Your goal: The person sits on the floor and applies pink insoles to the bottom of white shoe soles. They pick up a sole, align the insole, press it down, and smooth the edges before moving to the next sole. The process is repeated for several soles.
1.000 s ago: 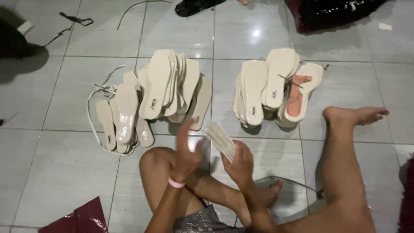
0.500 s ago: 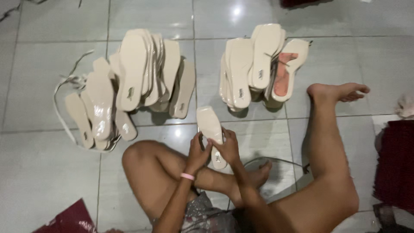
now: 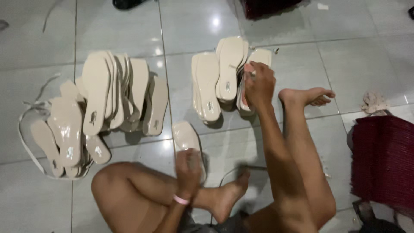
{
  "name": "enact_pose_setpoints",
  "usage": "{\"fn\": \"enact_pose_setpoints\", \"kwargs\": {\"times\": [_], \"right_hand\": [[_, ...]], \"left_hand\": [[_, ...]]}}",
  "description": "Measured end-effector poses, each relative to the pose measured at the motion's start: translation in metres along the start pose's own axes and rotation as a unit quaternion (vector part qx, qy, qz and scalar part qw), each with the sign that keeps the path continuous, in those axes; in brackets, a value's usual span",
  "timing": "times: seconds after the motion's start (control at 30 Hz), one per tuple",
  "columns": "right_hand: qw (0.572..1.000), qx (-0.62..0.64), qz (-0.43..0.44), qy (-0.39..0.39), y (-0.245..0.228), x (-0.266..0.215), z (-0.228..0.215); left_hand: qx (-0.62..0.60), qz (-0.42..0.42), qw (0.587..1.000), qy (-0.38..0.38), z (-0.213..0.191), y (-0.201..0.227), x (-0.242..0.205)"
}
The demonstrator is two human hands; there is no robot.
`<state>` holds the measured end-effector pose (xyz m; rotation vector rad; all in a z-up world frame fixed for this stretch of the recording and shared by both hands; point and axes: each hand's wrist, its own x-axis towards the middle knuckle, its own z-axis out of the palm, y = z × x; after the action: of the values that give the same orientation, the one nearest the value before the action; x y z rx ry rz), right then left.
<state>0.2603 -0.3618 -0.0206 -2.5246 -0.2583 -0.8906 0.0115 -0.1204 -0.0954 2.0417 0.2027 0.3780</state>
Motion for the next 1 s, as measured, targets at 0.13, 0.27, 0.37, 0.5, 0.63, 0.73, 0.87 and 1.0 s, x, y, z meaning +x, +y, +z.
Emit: {"fn": "enact_pose_setpoints", "kwargs": {"times": [0.13, 0.27, 0.37, 0.5, 0.63, 0.73, 0.87, 1.0], "right_hand": [[0.985, -0.038, 0.005, -0.168, 0.016, 0.034, 0.017], [0.974, -0.114, -0.026, -0.193, 0.021, 0.027, 0.022], [0.981, -0.078, 0.004, -0.176, 0.022, 0.019, 0.021], [0.986, 0.085, 0.103, -0.103, 0.029, 0.009, 0.000], [0.914, 0.338, 0.224, -0.008, 0.035, -0.063, -0.066], [0.883, 0.401, 0.208, 0.123, 0.021, -0.137, -0.112], [0.881, 0.319, 0.337, 0.091, 0.005, -0.204, -0.152], [0.912, 0.259, 0.304, 0.089, -0.010, -0.226, -0.155]], "left_hand": [[-0.068, 0.123, 0.989, -0.053, 0.049, 0.074, 0.032], [0.002, 0.175, 0.978, -0.115, 0.105, 0.110, 0.086], [0.076, 0.208, 0.968, -0.121, 0.138, 0.118, 0.104], [0.127, 0.244, 0.959, -0.064, 0.165, 0.114, 0.123], [0.168, 0.164, 0.963, -0.130, 0.183, 0.111, 0.130], [0.166, 0.134, 0.969, -0.128, 0.193, 0.112, 0.130], [0.160, 0.145, 0.973, -0.082, 0.196, 0.115, 0.139], [0.167, 0.115, 0.976, -0.083, 0.199, 0.121, 0.147]]}}
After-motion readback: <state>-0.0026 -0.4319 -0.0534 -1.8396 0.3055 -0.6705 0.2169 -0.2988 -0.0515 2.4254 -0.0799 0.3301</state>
